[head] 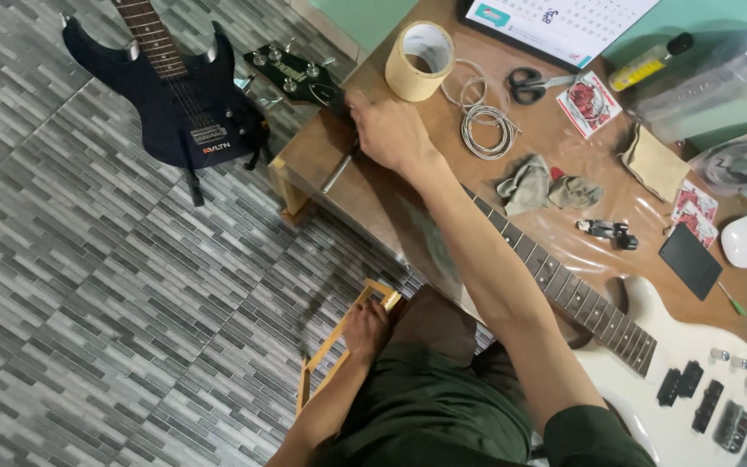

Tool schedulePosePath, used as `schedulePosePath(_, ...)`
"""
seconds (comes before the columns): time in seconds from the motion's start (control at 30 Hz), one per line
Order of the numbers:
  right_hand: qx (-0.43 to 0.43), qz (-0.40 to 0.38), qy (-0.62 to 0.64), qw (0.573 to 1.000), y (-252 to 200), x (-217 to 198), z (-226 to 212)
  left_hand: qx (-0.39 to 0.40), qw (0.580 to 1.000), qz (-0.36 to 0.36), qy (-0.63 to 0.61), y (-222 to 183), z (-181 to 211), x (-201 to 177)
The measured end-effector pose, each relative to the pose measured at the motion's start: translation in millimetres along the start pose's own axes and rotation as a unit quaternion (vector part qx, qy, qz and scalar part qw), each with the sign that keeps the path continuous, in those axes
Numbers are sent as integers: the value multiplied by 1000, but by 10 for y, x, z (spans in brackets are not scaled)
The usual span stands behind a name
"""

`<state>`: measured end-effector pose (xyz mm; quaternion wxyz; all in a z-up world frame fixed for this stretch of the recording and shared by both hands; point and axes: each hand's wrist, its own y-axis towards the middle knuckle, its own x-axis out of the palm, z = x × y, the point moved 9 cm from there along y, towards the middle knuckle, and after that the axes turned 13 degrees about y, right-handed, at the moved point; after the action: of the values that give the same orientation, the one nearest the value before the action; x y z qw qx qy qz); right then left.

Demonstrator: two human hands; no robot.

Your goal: The person is cleaning the fretboard of a white bass guitar by removing the strings and wiping the wood with a cloth.

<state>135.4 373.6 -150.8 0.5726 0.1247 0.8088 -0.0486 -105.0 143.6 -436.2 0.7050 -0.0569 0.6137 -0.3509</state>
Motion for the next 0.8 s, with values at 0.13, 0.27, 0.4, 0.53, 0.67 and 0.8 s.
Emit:
schedulePosePath(0.13,60,50,-2,997,-335,-240,179,-11,998,-47,-32,34,-13,50)
schedulePosePath(0.27,89,120,116,982,-985,-690,148,-12,997,-71,-27,21,-55,140)
schedulePosePath(0.4,152,94,92,980,-1452,-584,335,-10,997,-69,-21,-34,-9,47)
schedulePosePath(0.53,163,70,8,984,-1224,-314,391,-2,1000,-30,-4,-69,40,-27)
schedulePosePath(0.67,107,122,-54,985,-717,-435,-75,9,998,39,49,-36,87,-28)
schedulePosePath(0.8,197,111,-39,973,-859,-253,211,55,992,110,41,4,73,156)
